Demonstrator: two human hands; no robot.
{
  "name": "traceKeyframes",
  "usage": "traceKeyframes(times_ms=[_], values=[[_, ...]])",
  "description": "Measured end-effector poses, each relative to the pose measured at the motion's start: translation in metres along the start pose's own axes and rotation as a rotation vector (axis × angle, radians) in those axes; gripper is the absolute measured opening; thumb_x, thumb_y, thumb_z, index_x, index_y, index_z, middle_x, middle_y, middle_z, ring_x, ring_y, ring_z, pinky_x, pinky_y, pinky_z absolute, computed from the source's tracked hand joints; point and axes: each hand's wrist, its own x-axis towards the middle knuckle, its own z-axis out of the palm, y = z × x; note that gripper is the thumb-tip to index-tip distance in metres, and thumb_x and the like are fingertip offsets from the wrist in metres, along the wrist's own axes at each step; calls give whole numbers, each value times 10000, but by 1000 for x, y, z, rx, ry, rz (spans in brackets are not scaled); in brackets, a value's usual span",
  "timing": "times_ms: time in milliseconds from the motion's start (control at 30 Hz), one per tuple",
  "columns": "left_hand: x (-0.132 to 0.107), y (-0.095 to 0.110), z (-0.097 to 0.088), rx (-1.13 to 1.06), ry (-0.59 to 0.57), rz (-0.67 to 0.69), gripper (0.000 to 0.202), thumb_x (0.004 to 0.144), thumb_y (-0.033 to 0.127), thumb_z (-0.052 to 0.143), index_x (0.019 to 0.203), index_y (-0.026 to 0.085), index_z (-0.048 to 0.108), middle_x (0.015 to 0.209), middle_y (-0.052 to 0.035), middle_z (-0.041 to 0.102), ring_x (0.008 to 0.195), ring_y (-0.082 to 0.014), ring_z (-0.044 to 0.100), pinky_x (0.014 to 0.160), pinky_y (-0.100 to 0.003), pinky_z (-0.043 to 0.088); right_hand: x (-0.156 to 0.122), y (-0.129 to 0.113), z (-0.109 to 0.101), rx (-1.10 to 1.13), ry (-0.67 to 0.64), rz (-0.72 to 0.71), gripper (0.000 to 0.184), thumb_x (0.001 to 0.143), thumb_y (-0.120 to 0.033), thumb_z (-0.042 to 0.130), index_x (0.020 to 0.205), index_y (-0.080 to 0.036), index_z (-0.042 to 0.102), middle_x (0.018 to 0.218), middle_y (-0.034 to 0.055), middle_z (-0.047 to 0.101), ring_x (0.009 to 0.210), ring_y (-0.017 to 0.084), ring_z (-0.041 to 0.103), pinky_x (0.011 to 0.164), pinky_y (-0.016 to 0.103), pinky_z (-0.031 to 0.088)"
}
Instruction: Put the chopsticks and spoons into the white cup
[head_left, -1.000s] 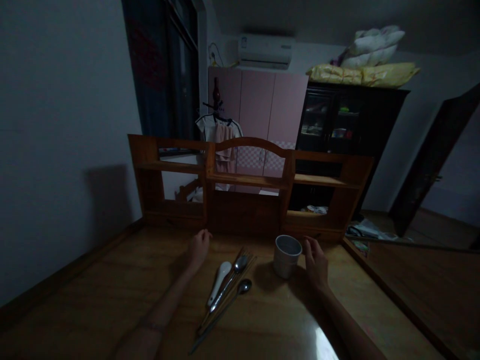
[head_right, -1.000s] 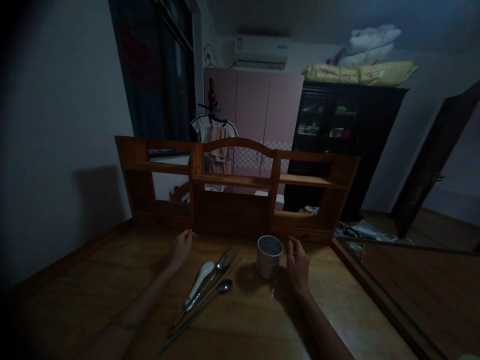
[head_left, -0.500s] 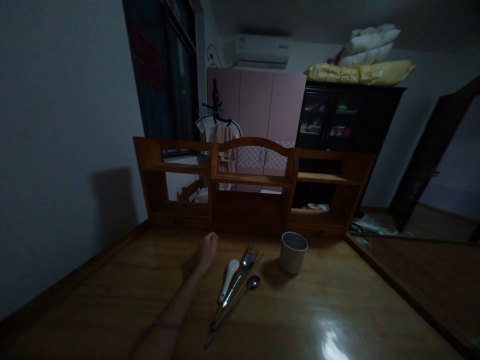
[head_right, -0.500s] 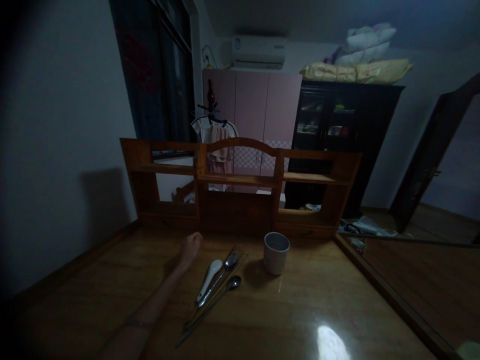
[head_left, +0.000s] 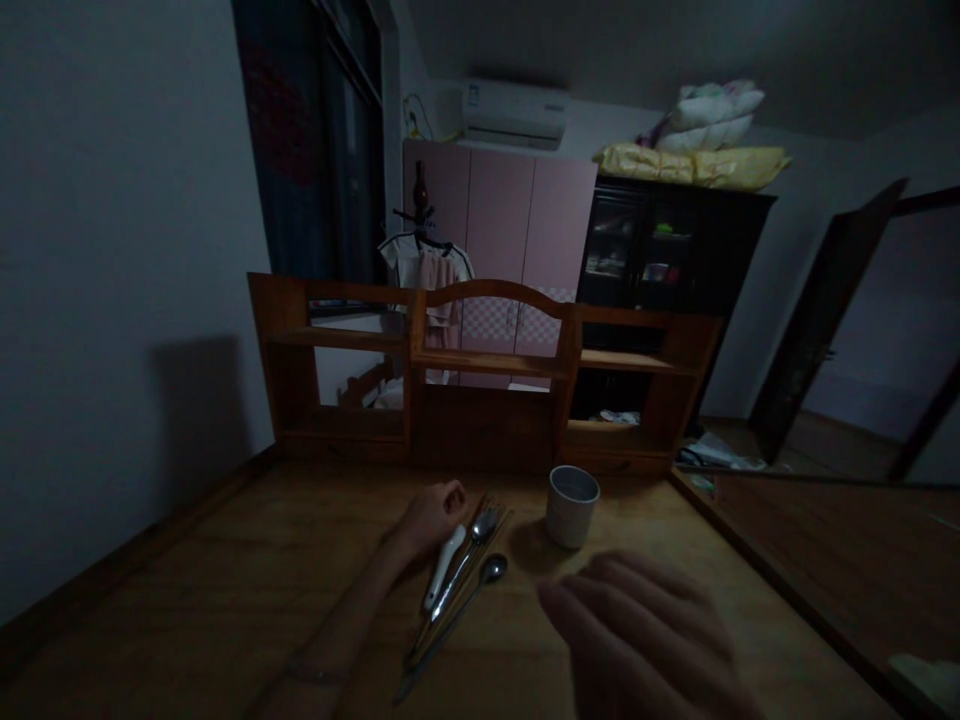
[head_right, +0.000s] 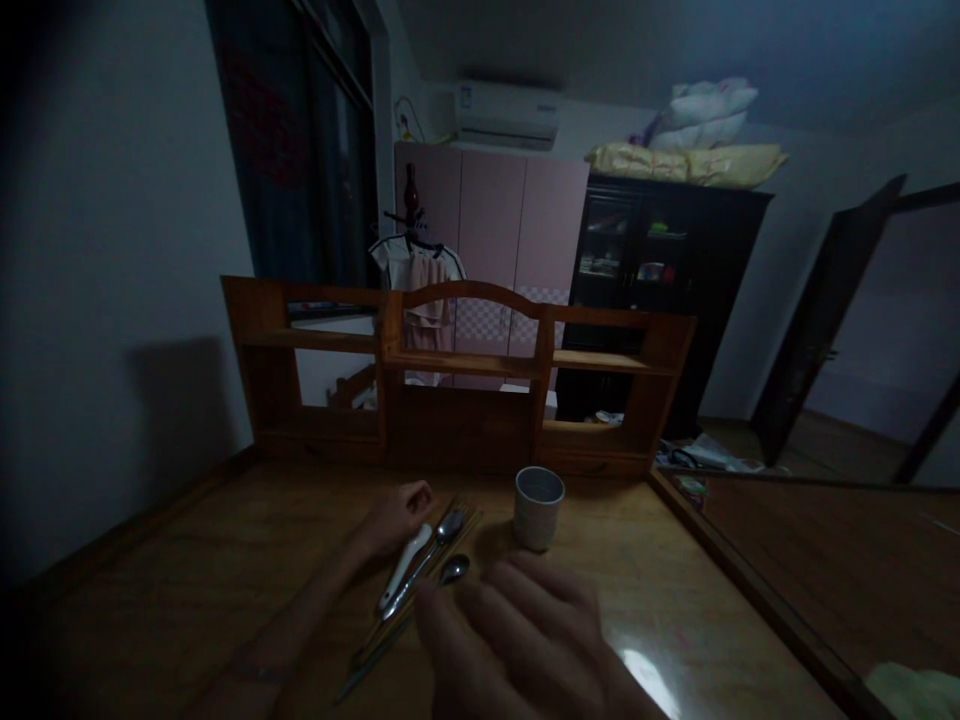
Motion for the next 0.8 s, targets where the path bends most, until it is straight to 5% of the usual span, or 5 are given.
traceKeyframes(times_ms=[100, 233, 333, 567, 800], values=[[-6, 9, 7, 51, -112, 93, 322, 713, 535, 645, 764, 219, 607, 746, 7, 609, 691, -156, 537, 623, -241, 371, -6, 22, 48, 65, -13, -164, 290, 788, -102, 478, 1052, -107, 596, 516, -20, 565, 422, 122, 483, 450, 278, 383], [-8, 13, 8, 120, -163, 162, 336, 748, 541, 614, 798, 210, 580, 836, -17, 597, 799, -181, 534, 702, -263, 405, -51, 47, 118, 77, -222, -196, 249, 836, -199, 504, 1061, -123, 581, 569, -19, 587, 459, 121, 501, 498, 291, 370], [-9, 13, 4, 166, -172, 192, 363, 767, 571, 581, 793, 209, 566, 886, -31, 583, 864, -200, 526, 752, -285, 418, -79, 51, 148, 97, -300, -185, 157, 876, -222, 510, 991, -147, 586, 587, -11, 596, 474, 112, 504, 503, 283, 329], [-13, 15, 7, 228, -297, 148, 507, 692, 664, 604, 904, 204, 594, 1112, -92, 556, 1117, -295, 476, 976, -396, 369, -96, 47, 155, 248, -332, 213, 158, 900, -187, 459, 800, -175, 580, 607, 9, 614, 527, 114, 525, 574, 270, 324], [-12, 23, 9, 202, -266, 205, 280, 802, 476, 572, 884, 214, 627, 1001, -57, 546, 983, -225, 506, 874, -335, 427, -101, 72, 156, 308, -272, 567, 229, 941, -189, 404, 799, -152, 580, 593, 19, 586, 507, 108, 506, 522, 243, 281]])
